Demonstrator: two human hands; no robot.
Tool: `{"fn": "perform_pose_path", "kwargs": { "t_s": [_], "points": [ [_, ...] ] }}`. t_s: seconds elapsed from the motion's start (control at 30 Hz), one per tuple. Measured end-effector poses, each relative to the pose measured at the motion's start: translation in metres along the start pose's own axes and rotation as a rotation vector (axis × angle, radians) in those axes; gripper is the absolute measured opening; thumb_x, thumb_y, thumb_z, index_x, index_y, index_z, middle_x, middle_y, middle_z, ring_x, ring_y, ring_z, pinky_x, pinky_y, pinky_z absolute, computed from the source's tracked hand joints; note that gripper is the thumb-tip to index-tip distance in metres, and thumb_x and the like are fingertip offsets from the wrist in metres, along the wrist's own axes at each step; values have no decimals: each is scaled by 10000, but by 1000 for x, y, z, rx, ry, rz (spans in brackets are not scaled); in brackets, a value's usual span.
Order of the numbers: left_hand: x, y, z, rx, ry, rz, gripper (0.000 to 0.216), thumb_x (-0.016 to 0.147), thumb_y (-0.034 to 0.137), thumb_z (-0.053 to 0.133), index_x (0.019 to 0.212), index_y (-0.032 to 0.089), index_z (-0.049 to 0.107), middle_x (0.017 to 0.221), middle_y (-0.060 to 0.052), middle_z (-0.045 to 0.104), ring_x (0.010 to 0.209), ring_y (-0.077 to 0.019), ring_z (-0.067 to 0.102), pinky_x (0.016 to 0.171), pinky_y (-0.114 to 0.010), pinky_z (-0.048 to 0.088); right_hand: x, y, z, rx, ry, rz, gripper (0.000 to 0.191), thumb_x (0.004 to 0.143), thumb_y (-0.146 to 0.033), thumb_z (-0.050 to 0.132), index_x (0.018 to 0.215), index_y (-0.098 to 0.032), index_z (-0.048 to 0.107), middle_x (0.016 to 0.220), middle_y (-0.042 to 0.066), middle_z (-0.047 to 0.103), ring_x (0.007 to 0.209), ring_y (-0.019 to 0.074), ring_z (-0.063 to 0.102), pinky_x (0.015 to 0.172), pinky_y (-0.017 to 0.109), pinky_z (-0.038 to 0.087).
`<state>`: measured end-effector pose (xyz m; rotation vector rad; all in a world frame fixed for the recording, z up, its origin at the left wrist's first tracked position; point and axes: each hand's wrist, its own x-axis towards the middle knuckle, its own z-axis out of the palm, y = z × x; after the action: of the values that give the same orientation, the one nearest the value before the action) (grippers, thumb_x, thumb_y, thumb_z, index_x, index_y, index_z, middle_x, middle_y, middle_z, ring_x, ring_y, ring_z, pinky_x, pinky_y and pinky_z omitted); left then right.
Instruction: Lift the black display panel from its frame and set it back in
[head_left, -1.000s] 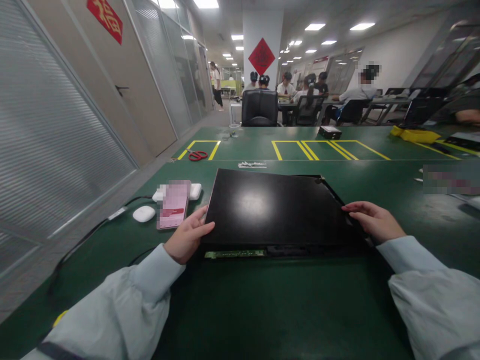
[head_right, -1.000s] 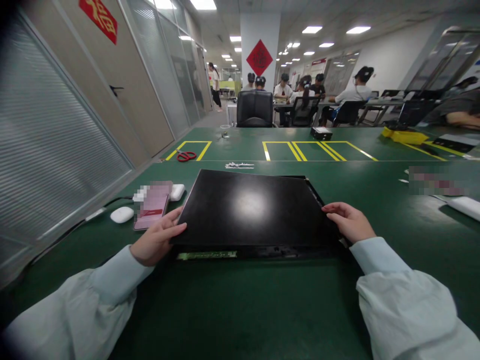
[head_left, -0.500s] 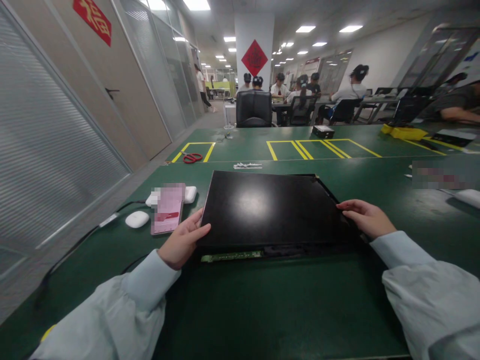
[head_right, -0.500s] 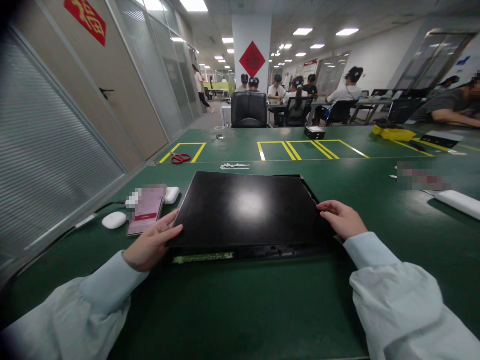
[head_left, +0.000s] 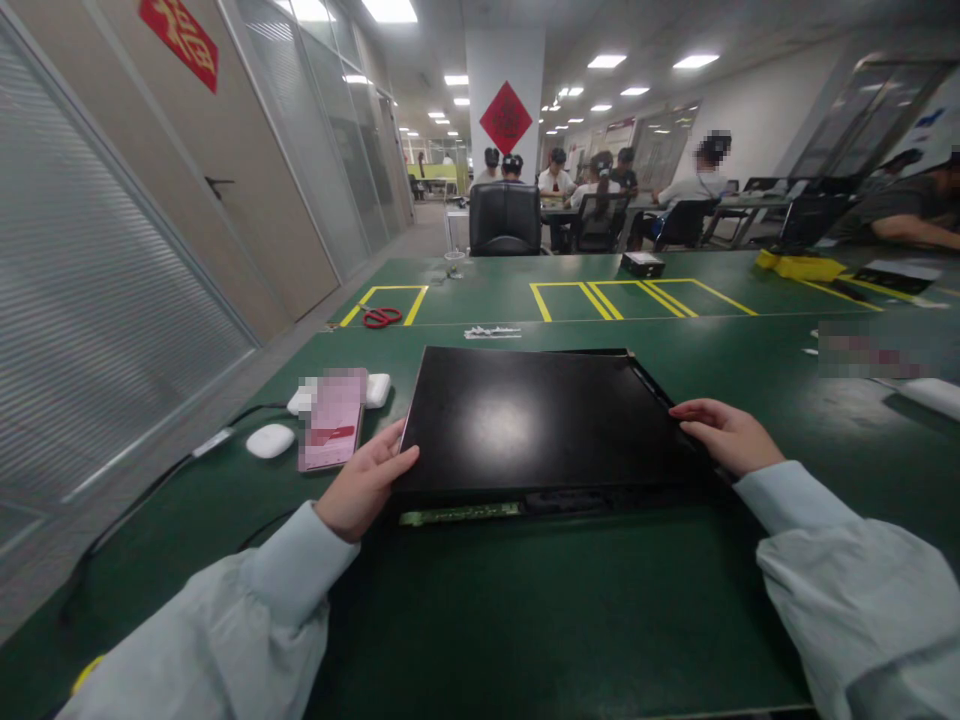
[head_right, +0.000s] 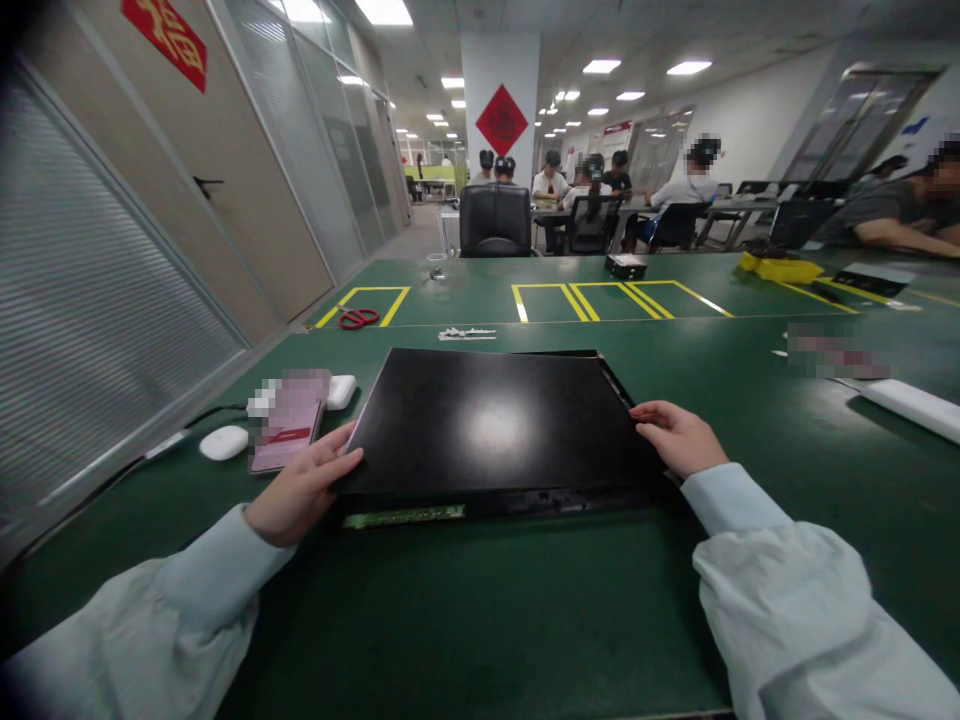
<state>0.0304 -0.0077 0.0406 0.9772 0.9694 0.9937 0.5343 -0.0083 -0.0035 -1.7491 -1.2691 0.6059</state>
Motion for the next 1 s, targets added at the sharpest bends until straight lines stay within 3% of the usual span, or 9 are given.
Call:
{"fn": "perform_pose_path", "kwargs": {
  "t_s": [0.27, 0.6, 1.0],
  "points": [
    [-3, -1, 1, -25, 61, 0, 852, 750, 320, 918, 1529, 198, 596, 1370, -134, 760, 1351, -399, 651, 1126, -457, 540, 3, 7, 1, 3, 10, -1, 315, 599, -465, 785, 861, -291, 780, 946, 62, 825, 975, 317, 762, 1035, 524, 546],
    [0, -7, -6, -26, -10, 32, 903, 770, 295, 928, 1577, 183, 539, 1347, -154, 769, 1329, -385, 672, 1160, -462, 516, -1, -2, 3, 46, 1, 6, 312, 562, -447, 826, 828, -291, 783, 963, 62, 832, 1019, 331, 763, 1059, 518, 537],
    [0, -6, -1, -7, -16, 70, 873, 754, 329, 950, 1537, 227, 577, 1487, -144, 687, 1437, -374, 585, 1183, -418, 500, -2, -9, 1, 81, -30, -3, 256, 578, -385, 822, 815, -296, 784, 941, 46, 827, 978, 300, 764, 1027, 497, 563]
  ]
}}
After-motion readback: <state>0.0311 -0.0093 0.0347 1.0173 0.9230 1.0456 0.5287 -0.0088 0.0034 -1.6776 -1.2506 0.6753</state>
